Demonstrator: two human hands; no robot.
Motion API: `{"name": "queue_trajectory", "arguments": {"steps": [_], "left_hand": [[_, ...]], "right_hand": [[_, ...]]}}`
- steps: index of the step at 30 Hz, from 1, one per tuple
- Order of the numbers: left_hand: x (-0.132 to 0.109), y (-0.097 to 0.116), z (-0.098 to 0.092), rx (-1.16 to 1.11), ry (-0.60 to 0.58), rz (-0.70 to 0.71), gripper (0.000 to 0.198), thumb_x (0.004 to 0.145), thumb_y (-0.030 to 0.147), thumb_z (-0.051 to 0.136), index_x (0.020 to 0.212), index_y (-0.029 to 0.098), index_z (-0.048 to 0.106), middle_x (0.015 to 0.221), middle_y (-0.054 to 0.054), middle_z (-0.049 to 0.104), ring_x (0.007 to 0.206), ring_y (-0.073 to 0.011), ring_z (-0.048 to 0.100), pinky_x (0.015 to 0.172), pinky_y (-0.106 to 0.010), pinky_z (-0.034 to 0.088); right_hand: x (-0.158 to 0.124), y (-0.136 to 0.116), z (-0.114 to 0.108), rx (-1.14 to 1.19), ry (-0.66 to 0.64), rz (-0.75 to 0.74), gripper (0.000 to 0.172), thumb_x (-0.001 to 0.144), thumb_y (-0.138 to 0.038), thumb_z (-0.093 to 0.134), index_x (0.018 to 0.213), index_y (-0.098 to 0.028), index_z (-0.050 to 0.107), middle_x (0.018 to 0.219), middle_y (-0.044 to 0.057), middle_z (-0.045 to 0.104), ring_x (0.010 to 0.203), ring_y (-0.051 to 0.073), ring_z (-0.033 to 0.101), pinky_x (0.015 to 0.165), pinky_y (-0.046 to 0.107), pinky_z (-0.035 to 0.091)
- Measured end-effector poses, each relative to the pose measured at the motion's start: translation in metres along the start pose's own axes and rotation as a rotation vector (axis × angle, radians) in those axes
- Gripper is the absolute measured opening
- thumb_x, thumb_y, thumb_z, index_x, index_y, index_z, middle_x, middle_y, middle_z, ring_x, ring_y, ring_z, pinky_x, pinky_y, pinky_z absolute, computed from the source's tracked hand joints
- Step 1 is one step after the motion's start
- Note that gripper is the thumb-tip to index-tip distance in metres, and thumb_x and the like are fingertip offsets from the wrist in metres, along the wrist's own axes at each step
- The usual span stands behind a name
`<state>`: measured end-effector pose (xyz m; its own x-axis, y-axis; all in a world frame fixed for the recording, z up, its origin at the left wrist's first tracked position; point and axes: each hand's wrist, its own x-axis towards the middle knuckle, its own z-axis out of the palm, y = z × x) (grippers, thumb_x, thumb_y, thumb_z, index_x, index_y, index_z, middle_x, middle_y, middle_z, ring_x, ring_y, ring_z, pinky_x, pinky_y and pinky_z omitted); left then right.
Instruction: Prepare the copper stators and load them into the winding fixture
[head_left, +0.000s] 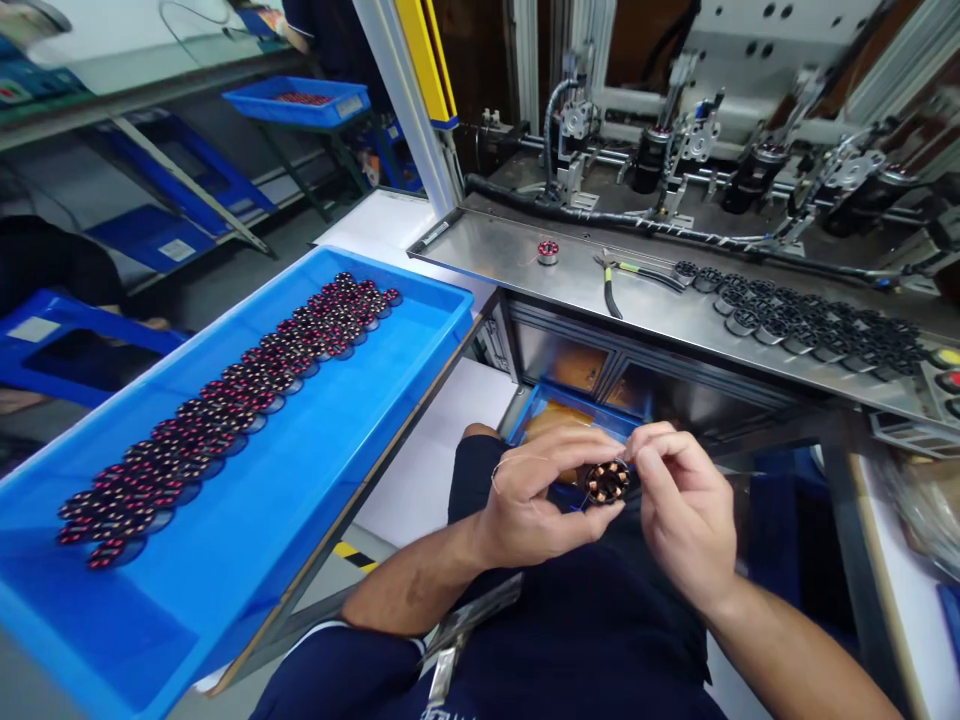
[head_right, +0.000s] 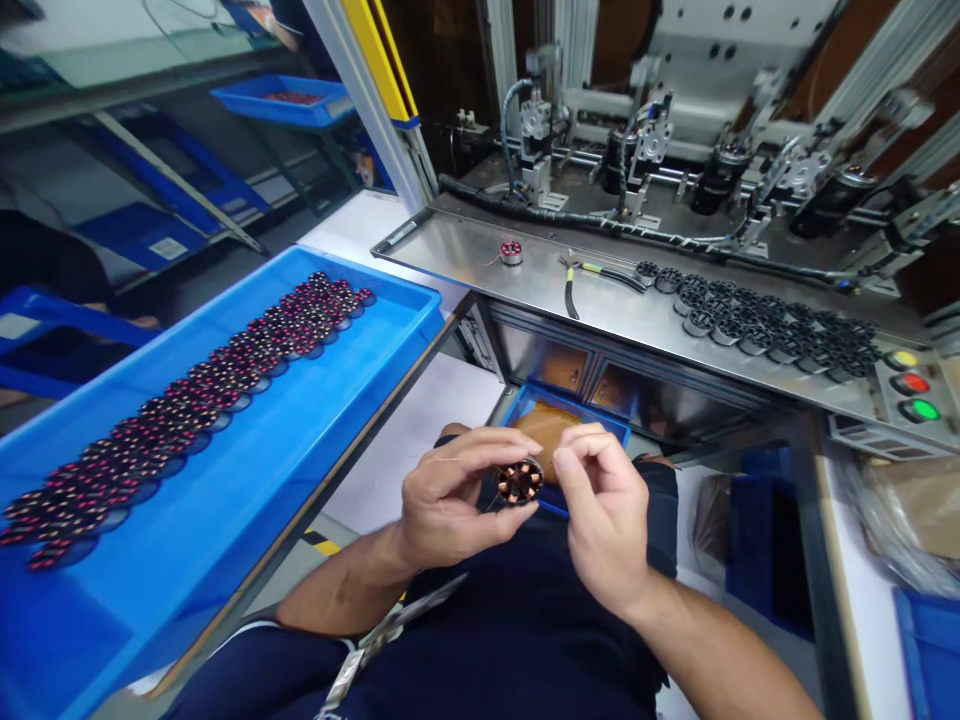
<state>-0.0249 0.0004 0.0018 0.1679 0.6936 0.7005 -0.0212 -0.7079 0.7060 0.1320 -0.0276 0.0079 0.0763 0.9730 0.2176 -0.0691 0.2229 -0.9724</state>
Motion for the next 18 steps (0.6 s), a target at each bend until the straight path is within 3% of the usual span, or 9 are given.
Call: {"name": "queue_trajectory", "arguments": {"steps": [3,7,9,11,14,18], "left_hand": [[-0.004,-0.004,0.0,-0.097,0.026,-0.095,0.052,0.067,0.013,0.084,0.117,0.02,0.07,0.105,-0.01,0.076,0.097,-0.0211,0.073,0.086,-0.031,0.061],[-0.005,-0.005,-0.001,-0.27,0.081,-0.238,0.046,0.069,0.018,0.085,0.112,0.02,0.072,0.104,-0.009,0.076,0.094,-0.0198,0.074,0.078,-0.026,0.062],[-0.004,-0.004,-0.001,-0.32,0.08,-0.274,0.046,0.068,0.016,0.085,0.111,0.02,0.072,0.103,-0.009,0.076,0.092,-0.0183,0.074,0.077,-0.024,0.062],[-0.002,-0.002,0.0,-0.351,0.073,-0.273,0.047,0.068,0.013,0.085,0.112,0.02,0.072,0.103,-0.008,0.076,0.093,-0.0173,0.073,0.08,-0.023,0.061],[-0.002,-0.001,0.001,-0.333,0.066,-0.239,0.049,0.068,0.012,0.085,0.114,0.021,0.072,0.105,-0.008,0.076,0.096,-0.0182,0.072,0.082,-0.025,0.061],[-0.003,-0.001,0.002,-0.241,0.066,-0.184,0.048,0.068,0.015,0.083,0.114,0.019,0.071,0.103,-0.009,0.077,0.095,-0.0205,0.073,0.08,-0.027,0.061]], "right_hand": [[-0.003,0.008,0.0,0.1,0.009,0.115,0.016,0.099,-0.03,0.056,0.086,-0.022,0.059,0.088,0.002,0.054,0.08,0.015,0.052,0.074,0.028,0.046],[-0.009,0.014,-0.005,0.162,-0.057,0.026,0.015,0.092,-0.034,0.067,0.1,-0.023,0.062,0.096,0.004,0.057,0.088,0.018,0.056,0.08,0.033,0.049],[-0.012,0.013,-0.006,0.13,-0.112,-0.012,0.013,0.089,-0.03,0.07,0.098,-0.023,0.064,0.093,0.004,0.057,0.088,0.018,0.057,0.079,0.032,0.049],[-0.013,0.01,-0.007,0.096,-0.119,-0.046,0.002,0.092,-0.022,0.067,0.091,-0.023,0.065,0.088,0.003,0.058,0.085,0.017,0.057,0.077,0.031,0.048],[-0.014,0.005,-0.007,0.086,-0.072,-0.094,0.012,0.094,-0.014,0.062,0.087,-0.023,0.065,0.083,0.002,0.058,0.084,0.016,0.057,0.077,0.03,0.048],[-0.014,0.003,-0.007,0.082,-0.08,-0.039,0.005,0.092,-0.019,0.066,0.093,-0.023,0.067,0.086,0.003,0.06,0.083,0.017,0.058,0.073,0.03,0.05]]}}
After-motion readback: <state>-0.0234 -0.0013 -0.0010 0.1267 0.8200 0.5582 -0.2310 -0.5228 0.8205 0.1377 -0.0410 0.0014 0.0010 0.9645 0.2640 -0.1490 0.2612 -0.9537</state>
